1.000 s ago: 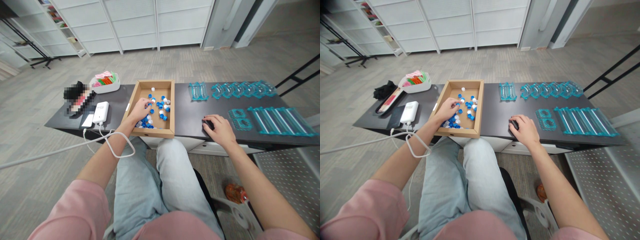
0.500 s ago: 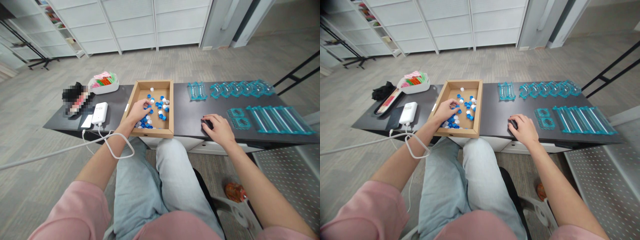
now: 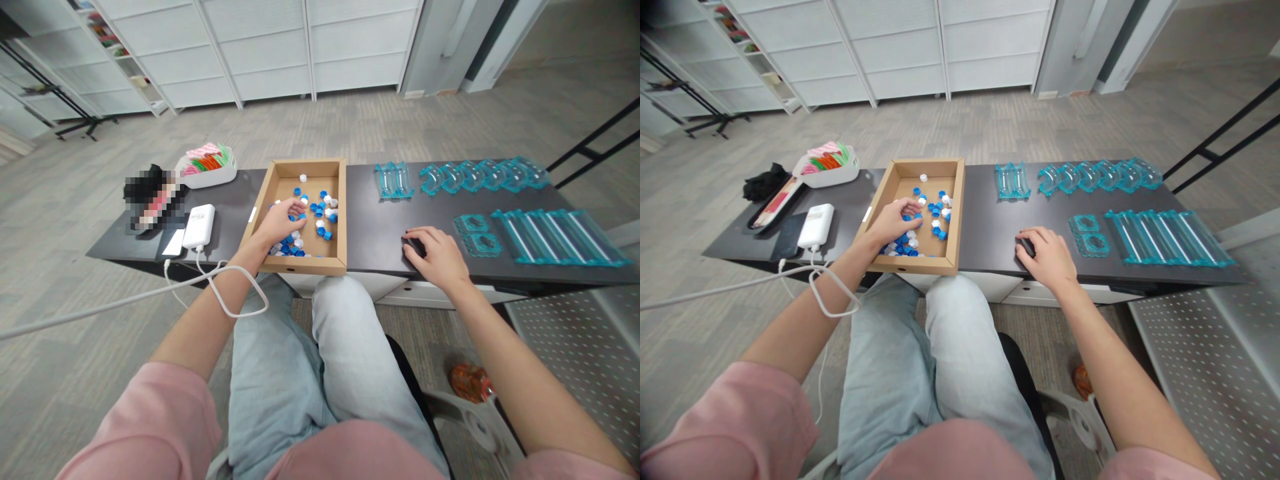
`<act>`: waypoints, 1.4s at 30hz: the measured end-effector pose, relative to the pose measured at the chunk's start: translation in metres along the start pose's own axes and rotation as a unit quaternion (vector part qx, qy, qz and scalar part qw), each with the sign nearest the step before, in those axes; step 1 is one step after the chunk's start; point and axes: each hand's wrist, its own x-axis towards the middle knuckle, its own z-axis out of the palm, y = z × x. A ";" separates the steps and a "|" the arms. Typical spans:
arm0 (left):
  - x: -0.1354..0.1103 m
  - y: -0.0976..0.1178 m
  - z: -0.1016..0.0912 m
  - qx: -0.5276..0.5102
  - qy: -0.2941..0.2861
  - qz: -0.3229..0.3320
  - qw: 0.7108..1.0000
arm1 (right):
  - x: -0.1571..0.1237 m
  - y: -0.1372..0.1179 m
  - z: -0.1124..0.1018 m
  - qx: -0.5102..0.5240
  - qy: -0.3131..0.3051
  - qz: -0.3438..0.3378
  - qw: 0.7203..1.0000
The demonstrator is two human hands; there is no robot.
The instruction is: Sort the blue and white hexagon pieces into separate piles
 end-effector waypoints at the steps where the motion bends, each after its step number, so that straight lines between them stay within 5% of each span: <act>1: 0.000 0.000 0.000 0.014 -0.007 -0.002 1.000 | 0.000 0.000 0.000 0.001 0.000 0.000 1.000; 10: -0.002 0.003 -0.002 0.185 -0.022 -0.043 0.982 | -0.001 0.002 0.000 -0.004 -0.002 -0.004 1.000; 23: 0.001 -0.001 -0.003 0.110 -0.001 0.026 0.994 | 0.000 0.001 -0.001 0.001 -0.002 0.006 1.000; 42: 0.000 0.004 0.000 0.050 0.020 0.020 0.998 | 0.000 0.001 -0.002 -0.005 -0.013 0.007 1.000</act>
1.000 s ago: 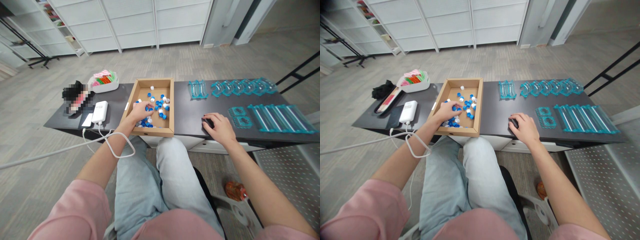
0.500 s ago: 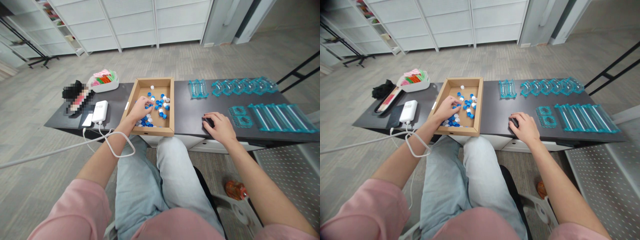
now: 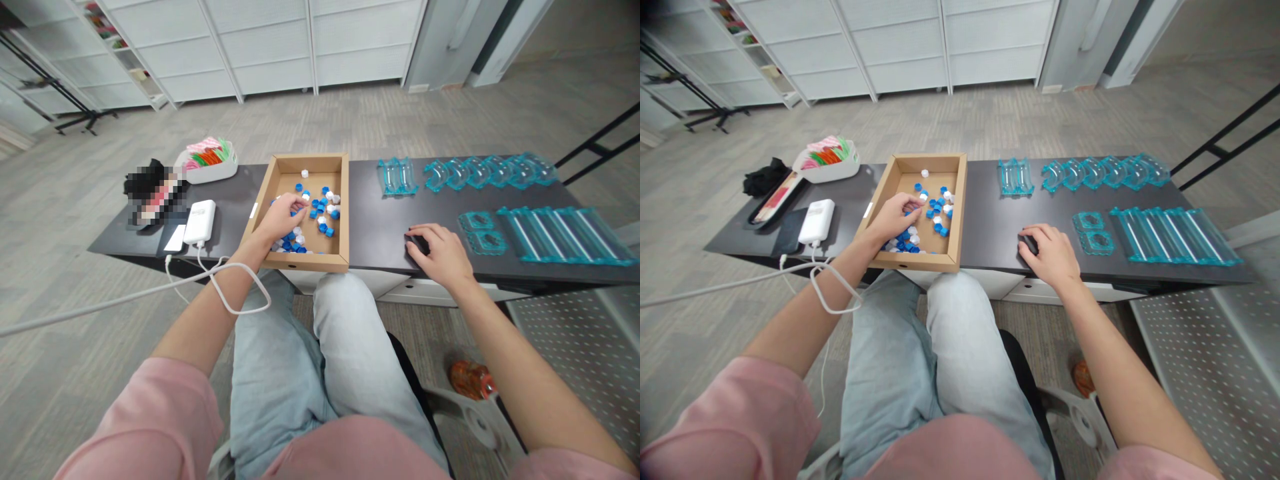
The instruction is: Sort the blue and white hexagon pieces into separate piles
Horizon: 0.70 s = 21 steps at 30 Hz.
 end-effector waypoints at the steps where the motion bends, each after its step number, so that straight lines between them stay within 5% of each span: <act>1: 0.000 0.000 0.000 -0.004 0.002 0.003 1.000 | 0.000 0.000 0.000 0.000 0.000 0.000 1.000; 8: -0.002 0.005 0.000 -0.020 -0.017 0.003 1.000 | 0.000 -0.003 -0.001 0.008 0.009 0.001 1.000; 14: -0.007 0.004 -0.014 0.066 0.014 -0.014 0.998 | 0.001 -0.003 -0.001 0.011 0.005 0.005 1.000; 21: -0.014 -0.016 -0.037 0.126 -0.060 -0.030 0.990 | 0.001 -0.002 -0.002 0.014 0.000 0.006 1.000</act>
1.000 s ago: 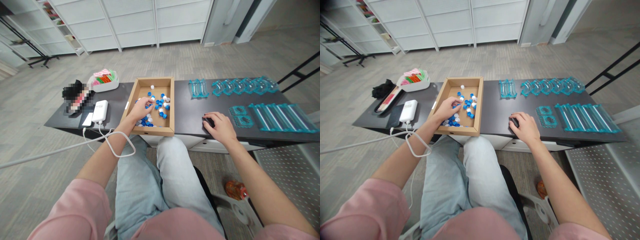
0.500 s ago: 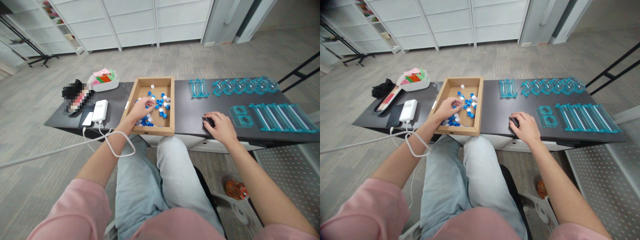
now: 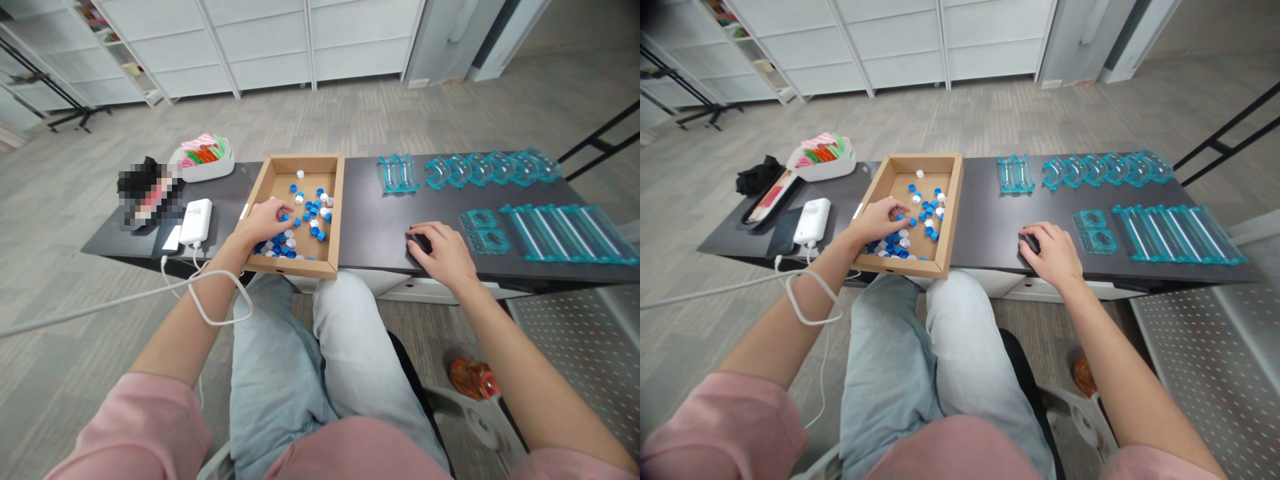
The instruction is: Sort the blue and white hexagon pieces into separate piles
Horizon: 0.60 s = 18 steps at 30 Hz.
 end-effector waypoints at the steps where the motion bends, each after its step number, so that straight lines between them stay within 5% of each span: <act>1: 0.001 -0.003 -0.001 0.000 -0.006 0.002 1.000 | 0.000 0.000 0.000 0.001 0.000 0.002 1.000; 18: -0.008 0.024 -0.001 -0.116 0.051 0.025 0.992 | 0.000 0.001 0.000 0.005 0.002 0.011 1.000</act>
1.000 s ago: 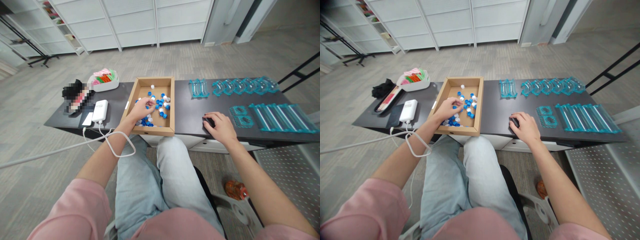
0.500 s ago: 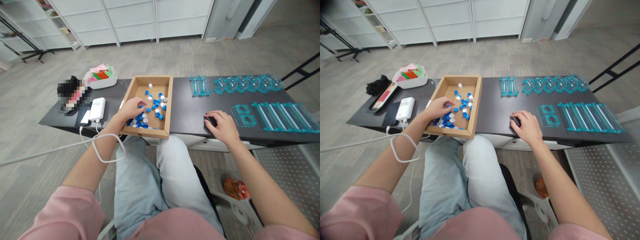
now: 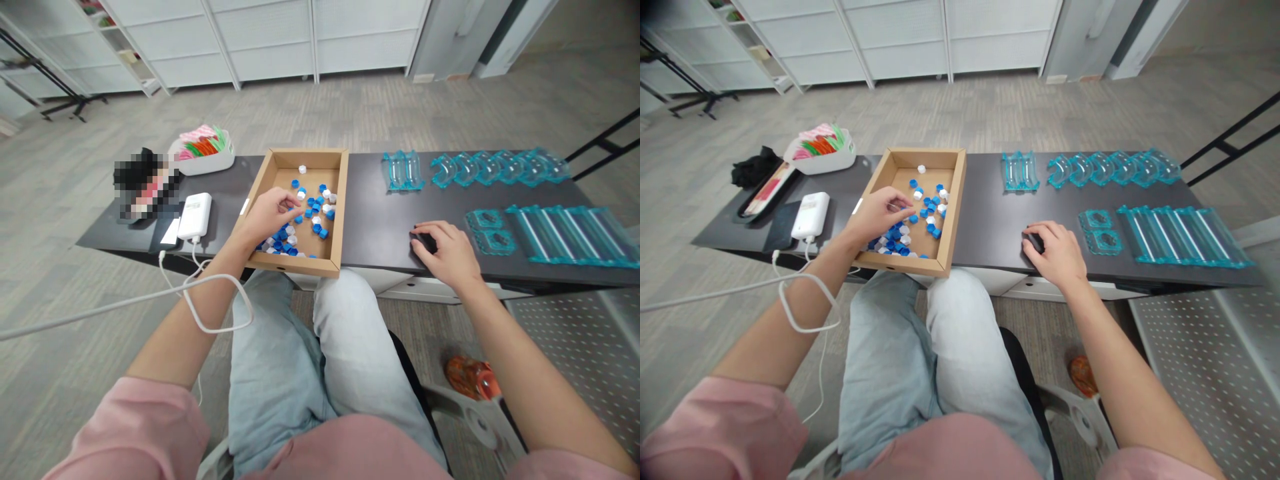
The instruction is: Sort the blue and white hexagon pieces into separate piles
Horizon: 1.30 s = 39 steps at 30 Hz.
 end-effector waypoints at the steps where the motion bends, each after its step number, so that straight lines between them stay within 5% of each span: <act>1: 0.001 0.000 0.002 -0.003 0.002 0.002 1.000 | 0.000 0.000 0.000 0.000 -0.001 0.000 1.000; 7: 0.005 -0.009 0.012 -0.021 -0.015 0.016 1.000 | 0.000 -0.001 -0.001 0.000 -0.005 0.001 1.000; 18: -0.003 -0.019 -0.009 0.098 -0.096 0.005 0.991 | 0.000 0.004 0.001 0.000 0.006 -0.015 1.000; 32: 0.023 -0.028 0.007 0.145 -0.099 0.013 0.984 | 0.001 0.006 0.000 0.002 0.009 -0.017 1.000; 39: 0.021 -0.015 0.009 0.130 -0.057 -0.044 0.989 | 0.001 0.004 0.000 0.003 0.007 -0.018 1.000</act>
